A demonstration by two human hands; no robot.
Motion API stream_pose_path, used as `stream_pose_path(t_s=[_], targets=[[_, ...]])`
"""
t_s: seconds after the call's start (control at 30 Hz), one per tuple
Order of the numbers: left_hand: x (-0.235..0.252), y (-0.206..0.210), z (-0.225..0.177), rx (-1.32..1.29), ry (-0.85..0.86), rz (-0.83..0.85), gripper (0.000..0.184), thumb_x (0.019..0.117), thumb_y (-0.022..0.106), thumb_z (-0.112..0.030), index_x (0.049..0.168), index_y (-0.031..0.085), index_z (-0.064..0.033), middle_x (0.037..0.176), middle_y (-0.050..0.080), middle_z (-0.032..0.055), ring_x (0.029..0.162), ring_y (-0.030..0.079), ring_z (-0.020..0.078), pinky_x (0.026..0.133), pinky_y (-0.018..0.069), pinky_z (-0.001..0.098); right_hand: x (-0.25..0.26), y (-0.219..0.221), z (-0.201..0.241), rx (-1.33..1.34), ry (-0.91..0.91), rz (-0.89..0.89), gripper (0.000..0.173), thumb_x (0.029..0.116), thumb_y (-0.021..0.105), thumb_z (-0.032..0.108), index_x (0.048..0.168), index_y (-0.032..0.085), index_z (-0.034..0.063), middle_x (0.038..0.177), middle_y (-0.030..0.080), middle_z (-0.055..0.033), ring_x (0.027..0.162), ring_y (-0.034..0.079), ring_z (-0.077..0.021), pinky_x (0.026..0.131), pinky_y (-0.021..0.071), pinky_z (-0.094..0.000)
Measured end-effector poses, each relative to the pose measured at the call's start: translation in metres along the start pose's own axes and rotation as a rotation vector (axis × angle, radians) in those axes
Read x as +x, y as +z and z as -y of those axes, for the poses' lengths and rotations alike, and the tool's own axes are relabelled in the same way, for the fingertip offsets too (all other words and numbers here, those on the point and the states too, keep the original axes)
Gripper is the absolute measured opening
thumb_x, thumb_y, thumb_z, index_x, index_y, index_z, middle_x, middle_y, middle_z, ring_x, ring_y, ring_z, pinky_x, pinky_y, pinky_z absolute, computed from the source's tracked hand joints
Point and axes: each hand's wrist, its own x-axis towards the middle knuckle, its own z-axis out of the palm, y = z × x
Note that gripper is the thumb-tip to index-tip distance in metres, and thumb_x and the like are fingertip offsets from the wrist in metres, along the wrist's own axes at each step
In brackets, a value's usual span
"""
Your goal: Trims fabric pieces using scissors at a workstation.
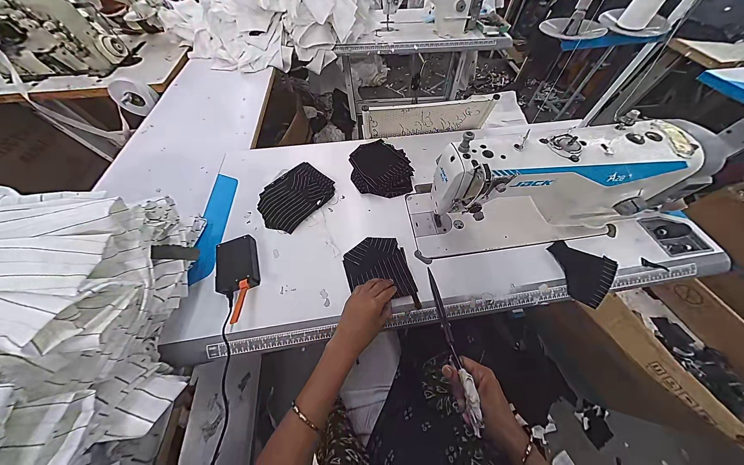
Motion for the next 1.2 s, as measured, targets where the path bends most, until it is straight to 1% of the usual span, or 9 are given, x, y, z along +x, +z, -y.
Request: stream_pose_path(t_s=[0.07,0.13,0.23,0.33,0.53,0.7,0.87,1.03,1.2], targets=[[0.004,0.014,0.002,0.044,0.063,-0.14,0.019,0.0914,0.068,-0.008,0.106,0.078,-0.0016,0.116,0.075,0.0152,0.113,0.069,0.037,0.092,0.0558,0.0536,-0.003,0.004,0.002,0.039,0.01,0.03,0.023,0.0965,0.069,0.028,0.085,0.06,0.0108,0.055,0.056,0.0061,0.042,0.052,-0.0028,0.042,0.0458,-0.0184],[0.01,0.02,0.003,-0.027,0.038,-0.199,0.017,0.0933,0.067,-0.012,0.101,0.078,-0.0024,0.11,0.076,0.0147,0.108,0.071,0.0354,0.089,0.0566,0.0523,-0.009,0.004,0.002,0.079,0.027,0.059,0.023,0.0971,0.068,0.029,0.085,0.059,0.0115,0.056,0.055,0.0064,0.044,0.053,-0.0029,0.043,0.0467,-0.0185],[0.018,0.01,-0.001,-0.247,-0.15,-0.147,0.022,0.0986,0.064,-0.017,0.105,0.077,-0.0005,0.109,0.075,0.016,0.109,0.07,0.0326,0.098,0.0533,0.048,-0.018,-0.003,-0.001,0.142,0.05,0.119,0.024,0.0972,0.064,0.034,0.086,0.057,0.0134,0.057,0.056,0.0079,0.045,0.055,-0.0025,0.045,0.0478,-0.0183],[0.025,0.0,-0.004,-0.324,-0.273,-0.07,0.026,0.1006,0.063,-0.022,0.11,0.077,-0.0017,0.107,0.075,0.0162,0.106,0.07,0.0299,0.097,0.0524,0.0453,-0.024,-0.012,-0.008,0.163,0.05,0.204,0.034,0.0955,0.066,0.046,0.09,0.055,0.0155,0.06,0.054,0.0106,0.048,0.053,-0.0009,0.047,0.0467,-0.0174],[0.024,0.0,-0.01,-0.329,-0.326,-0.034,0.027,0.1022,0.061,-0.023,0.115,0.076,-0.0036,0.108,0.075,0.0162,0.104,0.07,0.0317,0.096,0.0514,0.0499,-0.029,-0.017,0.004,0.074,0.134,0.361,0.042,0.092,0.066,0.059,0.091,0.055,0.0181,0.062,0.053,0.0128,0.051,0.052,0.001,0.05,0.045,-0.0162],[0.007,0.021,-0.003,-0.315,-0.102,-0.215,0.019,0.097,0.066,-0.014,0.105,0.079,-0.0042,0.106,0.077,0.011,0.105,0.072,0.03,0.095,0.0531,0.0503,-0.021,-0.01,0.008,0.117,0.211,0.316,0.036,0.1014,0.053,0.049,0.087,0.055,0.0168,0.062,0.053,0.0104,0.05,0.052,0.0003,0.049,0.0447,-0.0149],[-0.006,0.036,0.001,-0.169,0.098,-0.267,0.017,0.0941,0.066,-0.01,0.102,0.081,-0.0092,0.114,0.077,0.009,0.11,0.071,0.0314,0.098,0.0504,0.0561,-0.001,-0.007,0.022,0.039,0.221,0.324,0.032,0.1064,0.046,0.041,0.09,0.053,0.0152,0.064,0.053,0.0091,0.053,0.052,-0.0005,0.051,0.0453,-0.0151],[-0.01,0.043,0.005,-0.112,0.166,-0.288,0.02,0.0948,0.063,-0.009,0.102,0.081,-0.0129,0.115,0.076,0.0061,0.11,0.071,0.0268,0.098,0.0494,0.0522,0.017,-0.011,0.032,-0.139,0.231,0.313,0.031,0.1052,0.051,0.044,0.095,0.053,0.0146,0.068,0.051,0.0087,0.057,0.052,-0.0013,0.056,0.0451,-0.0173],[-0.011,0.046,0.007,-0.1,0.166,-0.318,0.02,0.0962,0.062,-0.011,0.102,0.081,-0.0138,0.116,0.077,0.0047,0.111,0.071,0.024,0.099,0.0487,0.0491,0.023,-0.017,0.028,-0.284,0.164,0.242,0.038,0.0993,0.063,0.047,0.078,0.054,0.0165,0.058,0.049,0.0088,0.05,0.049,-0.0029,0.052,0.0426,-0.0214]])
